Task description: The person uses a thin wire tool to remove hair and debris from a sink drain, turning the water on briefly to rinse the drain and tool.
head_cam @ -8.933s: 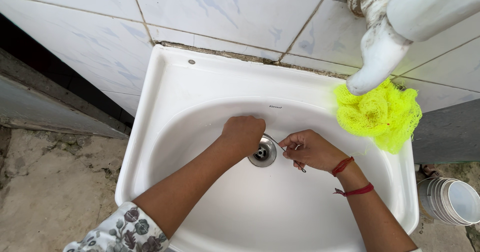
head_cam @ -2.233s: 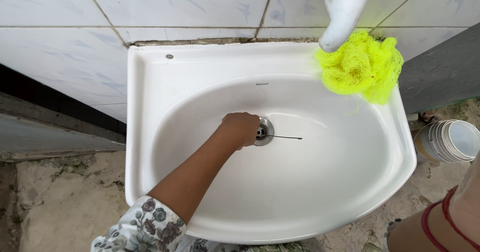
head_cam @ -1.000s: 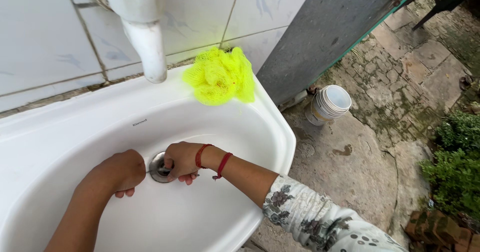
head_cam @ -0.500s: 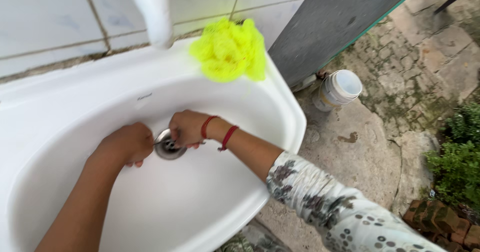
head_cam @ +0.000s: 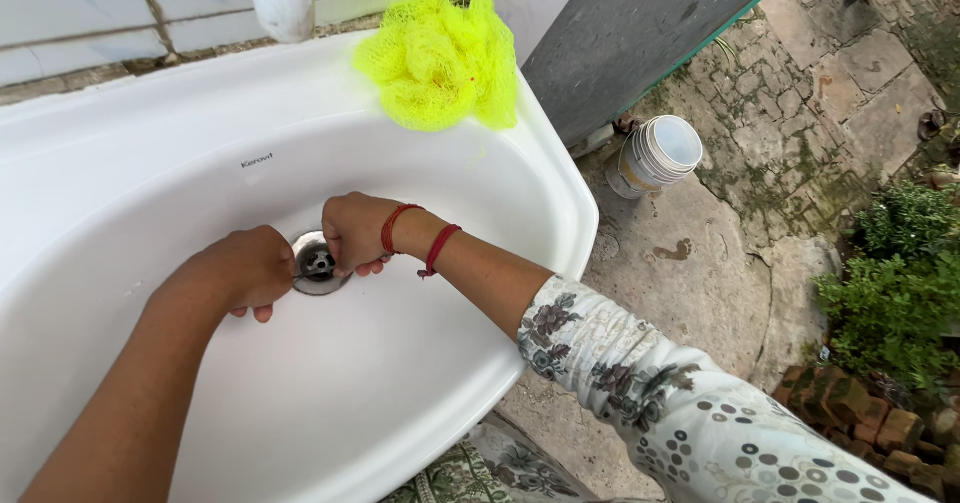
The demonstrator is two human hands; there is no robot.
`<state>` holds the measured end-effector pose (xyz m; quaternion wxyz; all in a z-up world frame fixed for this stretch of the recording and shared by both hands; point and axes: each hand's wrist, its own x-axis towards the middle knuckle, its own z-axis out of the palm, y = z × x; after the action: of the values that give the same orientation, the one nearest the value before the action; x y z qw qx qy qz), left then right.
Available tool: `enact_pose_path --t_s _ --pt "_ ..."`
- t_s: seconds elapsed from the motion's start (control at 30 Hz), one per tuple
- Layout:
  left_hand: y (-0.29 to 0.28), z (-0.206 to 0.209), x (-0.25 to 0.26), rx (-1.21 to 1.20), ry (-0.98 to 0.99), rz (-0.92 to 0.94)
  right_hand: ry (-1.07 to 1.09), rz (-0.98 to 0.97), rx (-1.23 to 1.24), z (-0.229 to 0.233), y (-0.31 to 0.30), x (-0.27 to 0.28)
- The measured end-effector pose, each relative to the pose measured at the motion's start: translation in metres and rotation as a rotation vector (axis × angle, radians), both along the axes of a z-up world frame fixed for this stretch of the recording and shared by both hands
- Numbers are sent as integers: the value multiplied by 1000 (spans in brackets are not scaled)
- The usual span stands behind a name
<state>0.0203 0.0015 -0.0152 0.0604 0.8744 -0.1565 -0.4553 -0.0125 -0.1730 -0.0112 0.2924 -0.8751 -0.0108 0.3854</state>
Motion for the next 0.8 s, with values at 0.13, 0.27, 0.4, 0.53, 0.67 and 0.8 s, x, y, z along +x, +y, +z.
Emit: enact_pose_path --t_s 0.13,0.27,0.4,0.53,0.67,0.8 --pt "-1 0 0 -7 23 -9 44 14 28 -3 -2 0" --pt "2 5 2 -27 62 -10 84 16 66 -3 -7 3" --pt "-2 6 -4 -7 9 -7 56 -11 40 -7 -5 2" --pt "-3 9 -6 17 -29 -3 22 -26 -3 -9 -1 1" --pt "-1 11 -6 -18 -14 18 -16 -12 -26 -6 1 1" --pt "-1 13 -8 -16 -5 41 -26 -15 -36 -3 2 -1"
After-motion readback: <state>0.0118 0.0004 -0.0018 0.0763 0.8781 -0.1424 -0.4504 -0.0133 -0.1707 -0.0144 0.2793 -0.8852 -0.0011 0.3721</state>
